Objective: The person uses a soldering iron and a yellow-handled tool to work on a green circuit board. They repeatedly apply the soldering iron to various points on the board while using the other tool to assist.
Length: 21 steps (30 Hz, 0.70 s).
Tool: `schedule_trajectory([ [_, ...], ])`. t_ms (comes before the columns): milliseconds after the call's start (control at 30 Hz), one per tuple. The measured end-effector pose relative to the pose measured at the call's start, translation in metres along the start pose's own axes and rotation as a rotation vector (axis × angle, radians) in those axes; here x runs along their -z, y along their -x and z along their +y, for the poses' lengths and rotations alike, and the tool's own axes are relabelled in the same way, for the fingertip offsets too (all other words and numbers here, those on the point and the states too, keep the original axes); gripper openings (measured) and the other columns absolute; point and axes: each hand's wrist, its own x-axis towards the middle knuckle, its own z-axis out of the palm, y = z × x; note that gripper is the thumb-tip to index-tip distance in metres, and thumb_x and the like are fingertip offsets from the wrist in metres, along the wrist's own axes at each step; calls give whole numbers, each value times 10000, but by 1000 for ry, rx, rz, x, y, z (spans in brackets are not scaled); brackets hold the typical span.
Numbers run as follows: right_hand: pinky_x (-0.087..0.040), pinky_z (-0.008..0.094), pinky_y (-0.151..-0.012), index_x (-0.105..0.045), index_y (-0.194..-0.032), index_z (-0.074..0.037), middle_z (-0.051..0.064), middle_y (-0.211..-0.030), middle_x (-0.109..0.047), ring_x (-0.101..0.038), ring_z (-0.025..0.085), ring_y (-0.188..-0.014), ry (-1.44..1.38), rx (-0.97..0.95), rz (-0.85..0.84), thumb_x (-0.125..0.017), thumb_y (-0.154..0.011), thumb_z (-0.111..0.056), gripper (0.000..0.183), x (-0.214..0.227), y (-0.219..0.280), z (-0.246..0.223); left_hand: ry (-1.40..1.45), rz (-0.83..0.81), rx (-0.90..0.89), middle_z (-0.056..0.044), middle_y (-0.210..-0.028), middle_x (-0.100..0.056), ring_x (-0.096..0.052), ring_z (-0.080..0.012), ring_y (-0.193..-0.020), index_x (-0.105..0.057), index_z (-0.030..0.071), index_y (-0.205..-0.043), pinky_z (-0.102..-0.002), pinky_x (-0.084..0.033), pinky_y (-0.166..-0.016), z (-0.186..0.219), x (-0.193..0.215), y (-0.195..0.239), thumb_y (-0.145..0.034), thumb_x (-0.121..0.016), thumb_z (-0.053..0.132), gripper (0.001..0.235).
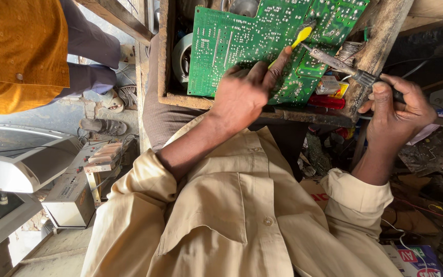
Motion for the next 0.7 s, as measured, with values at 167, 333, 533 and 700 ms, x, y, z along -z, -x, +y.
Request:
schedule_trajectory([
  [167, -621, 303, -603, -673, -1172, 134, 211, -1055, -718, -698, 198, -762, -66, 1, 48, -772, -1162, -42, 202, -3, 4, 10, -122, -106, -42, -43, -839, -596, -552, -130, -587, -351, 34, -1609, -339, -501, -575, 5, 3, -7, -932, -651, 95, 744],
  [333, -600, 337, -509, -650, -1156, 71, 183, -855, -665, -631, 186, -585, -259, 163, 250, -682, -1153, -62, 137, 20, 8, 26, 55, -167, 3, -85, -856, -637, -606, -169, -576, -518, -22, -1493, -356, -486, -482, 8, 21, -12, -908, -592, 38, 592],
  [533, -534, 343, -475, -610, -1115, 55, 186, -789, -628, -551, 181, -544, -353, 140, 427, -618, -1197, -23, 113, 40, 12, 38, 171, -354, -28, -124, -856, -659, -648, -227, -634, -676, 14, -1152, -409, -496, -544, -1, 19, -9, -942, -538, 41, 253],
  [700, -573, 360, -494, -638, -1226, 91, 183, -815, -638, -557, 171, -585, -208, 165, 329, -647, -1199, -55, 148, 19, 19, 29, 372, -143, -52, -132, -847, -642, -615, -234, -683, -711, 53, -1020, -388, -510, -563, -10, -2, 1, -918, -607, 11, 152],
])
